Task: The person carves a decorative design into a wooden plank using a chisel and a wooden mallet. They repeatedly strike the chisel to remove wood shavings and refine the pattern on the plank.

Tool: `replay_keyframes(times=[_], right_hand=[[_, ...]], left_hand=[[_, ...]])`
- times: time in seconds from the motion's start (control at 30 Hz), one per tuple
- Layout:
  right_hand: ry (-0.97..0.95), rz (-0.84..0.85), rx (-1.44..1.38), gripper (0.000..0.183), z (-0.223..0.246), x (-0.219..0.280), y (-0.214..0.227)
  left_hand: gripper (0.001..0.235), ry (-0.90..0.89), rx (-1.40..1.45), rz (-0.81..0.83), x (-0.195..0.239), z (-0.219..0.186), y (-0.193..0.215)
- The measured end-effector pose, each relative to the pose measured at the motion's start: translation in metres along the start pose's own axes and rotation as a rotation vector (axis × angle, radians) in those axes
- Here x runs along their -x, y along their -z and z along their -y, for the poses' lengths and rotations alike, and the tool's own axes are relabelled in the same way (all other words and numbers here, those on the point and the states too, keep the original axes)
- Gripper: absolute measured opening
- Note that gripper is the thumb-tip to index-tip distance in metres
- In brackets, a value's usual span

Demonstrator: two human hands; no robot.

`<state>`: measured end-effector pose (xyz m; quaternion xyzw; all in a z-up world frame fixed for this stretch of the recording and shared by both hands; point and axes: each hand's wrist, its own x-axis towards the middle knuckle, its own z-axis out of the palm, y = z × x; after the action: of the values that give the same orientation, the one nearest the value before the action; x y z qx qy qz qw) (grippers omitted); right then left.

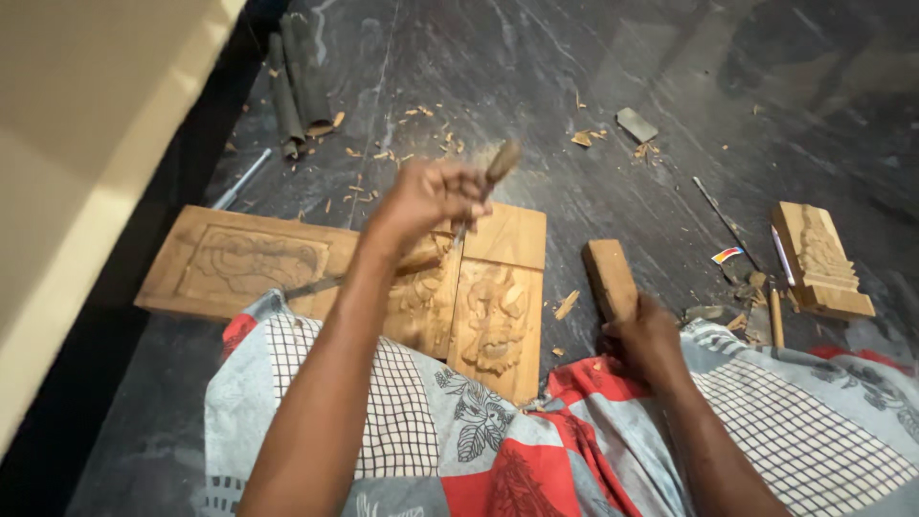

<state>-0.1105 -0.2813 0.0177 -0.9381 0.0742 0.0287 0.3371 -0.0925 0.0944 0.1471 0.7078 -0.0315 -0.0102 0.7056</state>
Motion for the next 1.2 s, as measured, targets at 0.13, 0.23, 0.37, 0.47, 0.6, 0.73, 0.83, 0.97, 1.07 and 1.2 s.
replay_keyframes(times=[0.13, 0.23, 0.37, 0.47, 0.6, 0.73, 0.83, 0.97, 1.07, 1.2], right_hand=[[0.096, -0.146, 0.227, 0.041, -0.005, -0.006, -0.007], [0.382, -0.361, 0.256, 0.046, 0.015, 0.006, 0.002], [0.625, -0.129, -0.029, 0.071, 0.054, 0.054, 0.022], [0.672, 0.094, 0.014, 0.059, 0.077, 0.094, 0.025], [0.316, 0.369, 0.007, 0.036, 0.082, 0.119, 0.02], [0.606, 0.141, 0.103, 0.021, 0.056, 0.098, 0.012], [0.306, 0.057, 0.12, 0.022, 0.035, 0.07, 0.002], [0.091, 0.119, -0.123, 0.029, 0.019, 0.046, -0.022], [0.058, 0.178, -0.308, 0.032, 0.026, 0.054, -0.057], [0.084, 0.138, 0.006, 0.055, 0.043, 0.075, -0.073]], left_hand=[[0.023, 0.057, 0.079, -0.026, 0.028, 0.033, -0.035], [0.018, 0.228, -0.192, -0.07, 0.049, 0.048, -0.068], [0.015, 0.019, -0.552, 0.039, 0.081, 0.063, -0.109], [0.017, -0.224, -0.639, 0.154, 0.093, 0.071, -0.127], [0.011, -0.053, -0.624, 0.145, 0.096, 0.076, -0.13], [0.011, 0.038, -0.433, -0.147, 0.096, 0.083, -0.098], [0.018, 0.099, -0.709, -0.286, 0.093, 0.081, -0.077], [0.065, 0.237, -0.859, -0.176, 0.099, 0.075, -0.097], [0.089, 0.427, -1.011, -0.112, 0.119, 0.07, -0.12], [0.079, 0.416, -1.05, -0.127, 0.143, 0.066, -0.132]])
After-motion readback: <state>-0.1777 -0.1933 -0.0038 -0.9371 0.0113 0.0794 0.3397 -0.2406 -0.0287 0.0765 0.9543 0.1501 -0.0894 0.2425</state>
